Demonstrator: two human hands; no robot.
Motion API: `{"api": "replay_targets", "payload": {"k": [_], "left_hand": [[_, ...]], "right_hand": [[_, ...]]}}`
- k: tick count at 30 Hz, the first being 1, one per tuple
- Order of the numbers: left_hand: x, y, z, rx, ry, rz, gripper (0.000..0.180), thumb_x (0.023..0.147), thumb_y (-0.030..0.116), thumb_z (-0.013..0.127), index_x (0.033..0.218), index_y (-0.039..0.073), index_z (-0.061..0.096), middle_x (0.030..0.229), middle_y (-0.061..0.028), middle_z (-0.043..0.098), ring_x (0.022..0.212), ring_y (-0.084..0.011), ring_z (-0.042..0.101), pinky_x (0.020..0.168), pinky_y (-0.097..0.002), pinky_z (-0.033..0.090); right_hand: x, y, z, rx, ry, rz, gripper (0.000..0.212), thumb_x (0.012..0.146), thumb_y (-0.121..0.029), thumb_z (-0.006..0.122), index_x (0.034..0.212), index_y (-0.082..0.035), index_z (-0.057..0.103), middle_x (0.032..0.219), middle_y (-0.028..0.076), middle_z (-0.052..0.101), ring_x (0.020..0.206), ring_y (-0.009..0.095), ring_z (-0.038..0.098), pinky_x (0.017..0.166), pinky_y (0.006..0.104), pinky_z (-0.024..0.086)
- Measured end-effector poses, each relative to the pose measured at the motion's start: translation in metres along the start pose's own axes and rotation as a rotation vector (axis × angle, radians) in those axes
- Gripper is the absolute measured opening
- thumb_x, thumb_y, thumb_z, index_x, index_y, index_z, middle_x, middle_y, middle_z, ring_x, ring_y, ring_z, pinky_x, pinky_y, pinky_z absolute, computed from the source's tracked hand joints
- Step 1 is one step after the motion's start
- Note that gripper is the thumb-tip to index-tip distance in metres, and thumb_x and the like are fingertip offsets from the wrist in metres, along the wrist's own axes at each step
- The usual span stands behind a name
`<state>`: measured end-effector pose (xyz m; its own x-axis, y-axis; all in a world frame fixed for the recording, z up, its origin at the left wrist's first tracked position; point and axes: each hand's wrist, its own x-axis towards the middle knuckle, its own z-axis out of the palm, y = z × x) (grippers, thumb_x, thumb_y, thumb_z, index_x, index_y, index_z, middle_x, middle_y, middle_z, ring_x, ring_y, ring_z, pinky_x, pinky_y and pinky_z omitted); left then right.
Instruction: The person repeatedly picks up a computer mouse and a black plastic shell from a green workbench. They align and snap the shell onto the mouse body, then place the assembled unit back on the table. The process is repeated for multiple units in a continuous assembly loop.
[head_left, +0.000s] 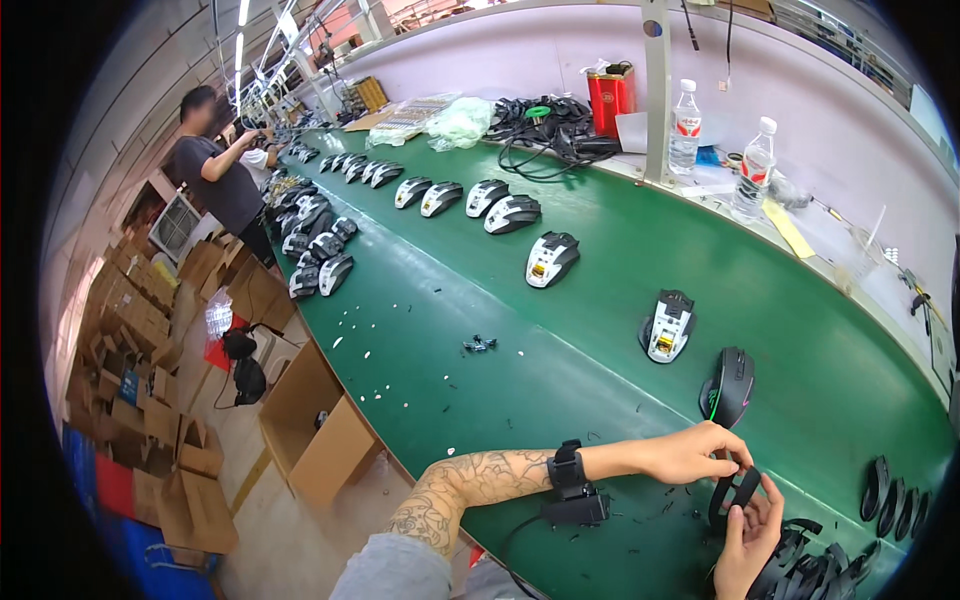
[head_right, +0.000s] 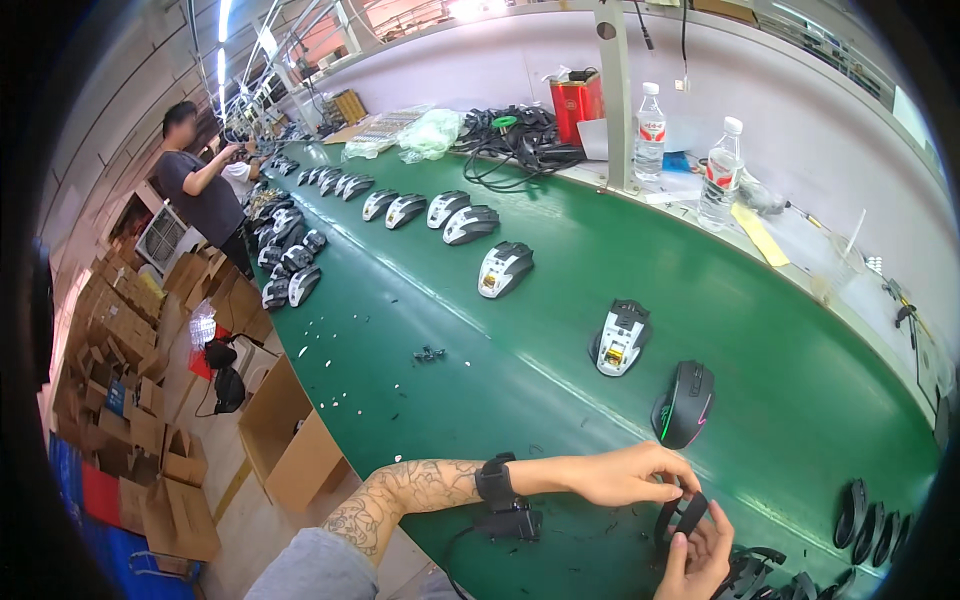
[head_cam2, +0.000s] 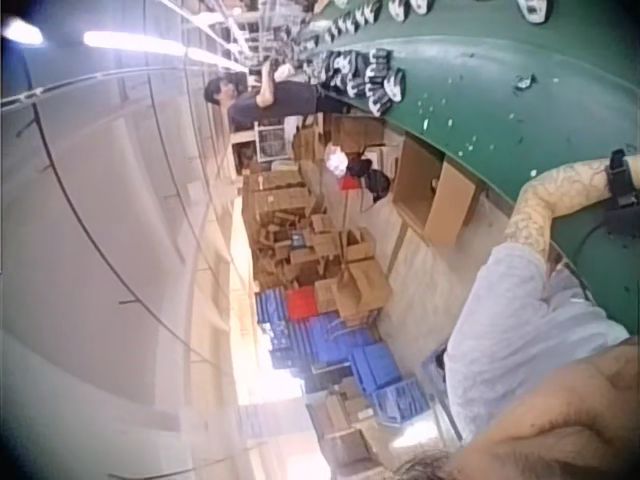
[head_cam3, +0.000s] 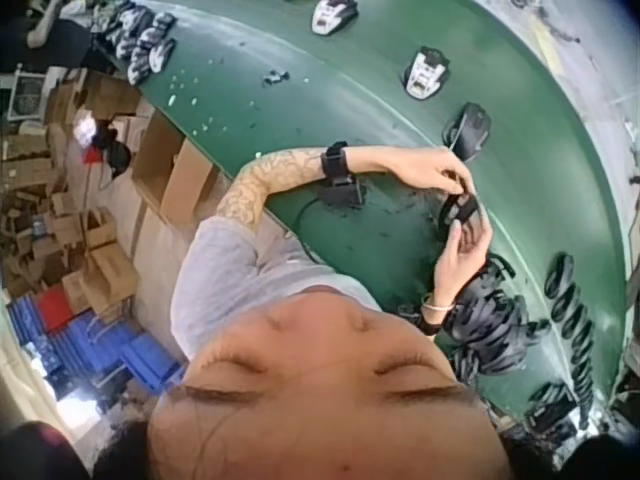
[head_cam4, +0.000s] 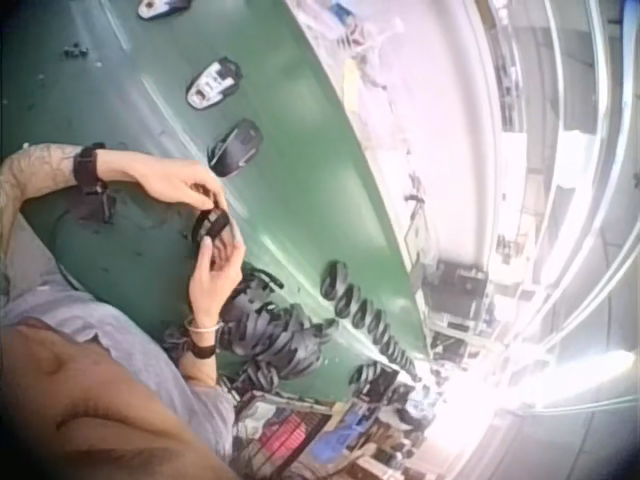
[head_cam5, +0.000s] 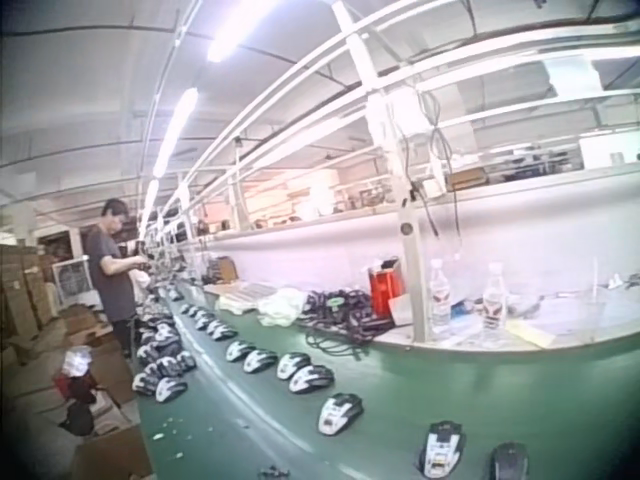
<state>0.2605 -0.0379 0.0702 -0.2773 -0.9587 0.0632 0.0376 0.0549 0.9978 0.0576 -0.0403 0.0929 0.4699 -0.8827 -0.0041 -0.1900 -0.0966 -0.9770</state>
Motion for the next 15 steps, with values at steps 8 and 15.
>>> {"api": "replay_targets", "payload": {"k": [8,15], "left_hand": [[-0.001,0.001,0.006,-0.070,0.106,-0.008,0.020,0.091,0.013,0.054,0.092,-0.006,0.060,0.083,-0.0081,0.062,0.069,-0.0112,0.058,0.061,-0.0270,0.050],[-0.005,0.020,0.019,-0.168,0.157,0.032,0.014,0.091,0.009,0.054,0.089,-0.005,0.054,0.084,-0.0062,0.059,0.071,-0.0102,0.058,0.060,-0.0263,0.049]], "right_hand": [[0.004,-0.002,0.000,-0.425,0.069,-0.351,0.059,0.076,-0.003,0.072,0.128,0.004,0.047,0.117,0.016,0.054,0.099,0.023,0.058,0.084,0.0315,0.049],[-0.001,-0.010,0.002,-0.229,0.065,-0.155,0.060,0.072,0.006,0.072,0.127,0.002,0.048,0.119,0.013,0.050,0.110,0.024,0.053,0.093,0.0325,0.045]]}}
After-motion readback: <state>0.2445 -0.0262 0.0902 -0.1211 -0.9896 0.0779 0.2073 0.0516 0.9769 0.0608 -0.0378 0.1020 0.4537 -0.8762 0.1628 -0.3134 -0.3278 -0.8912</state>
